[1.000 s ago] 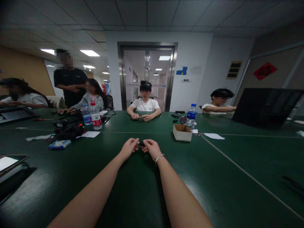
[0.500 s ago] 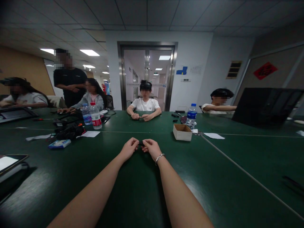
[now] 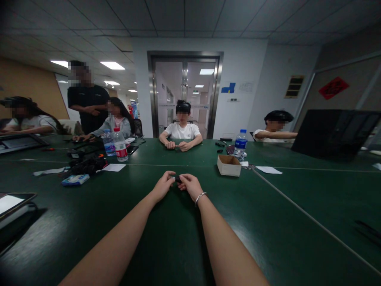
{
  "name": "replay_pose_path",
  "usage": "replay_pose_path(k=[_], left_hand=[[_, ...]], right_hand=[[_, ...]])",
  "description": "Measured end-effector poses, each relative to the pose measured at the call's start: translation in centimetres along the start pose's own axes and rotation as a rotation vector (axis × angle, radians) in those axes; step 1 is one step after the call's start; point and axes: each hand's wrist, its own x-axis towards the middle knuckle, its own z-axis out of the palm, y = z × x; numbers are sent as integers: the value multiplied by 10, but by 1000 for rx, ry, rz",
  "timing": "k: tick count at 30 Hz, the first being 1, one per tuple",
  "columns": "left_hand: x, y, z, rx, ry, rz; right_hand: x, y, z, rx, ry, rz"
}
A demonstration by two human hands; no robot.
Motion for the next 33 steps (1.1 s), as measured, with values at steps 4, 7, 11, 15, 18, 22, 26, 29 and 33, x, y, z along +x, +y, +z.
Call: replay_pose_path(k=[4,7,11,15,18,22,26,29,33], left_hand=[[1,-1,-1,32,-16,-27],[1,-3,0,55,37,39],[2,-3,0,24,22,-13],[1,-2,-1,48,29,26],[0,0,-1,38,38,29],[-1,3,-1,21,-14,-75],[0,1,-1,60,36,9],[0,-1,-1,33,33,-13],[-1,2,-1,75,12,-39]], right_hand=[[0,0,0,-17,-10,-1],[0,0,0,-16,-8,-4],[0,0,0,-21,-17,5],[-1,-1,1,-16,-28,-8],[-2,-2,1,-11,-32,-18],[-2,-2,1,-13,-40,-20],[-1,-1,1,-11,-35,-22],[-1,-1,1,-20,-27,-21],[-2,-1,1,-19,-19,-20]])
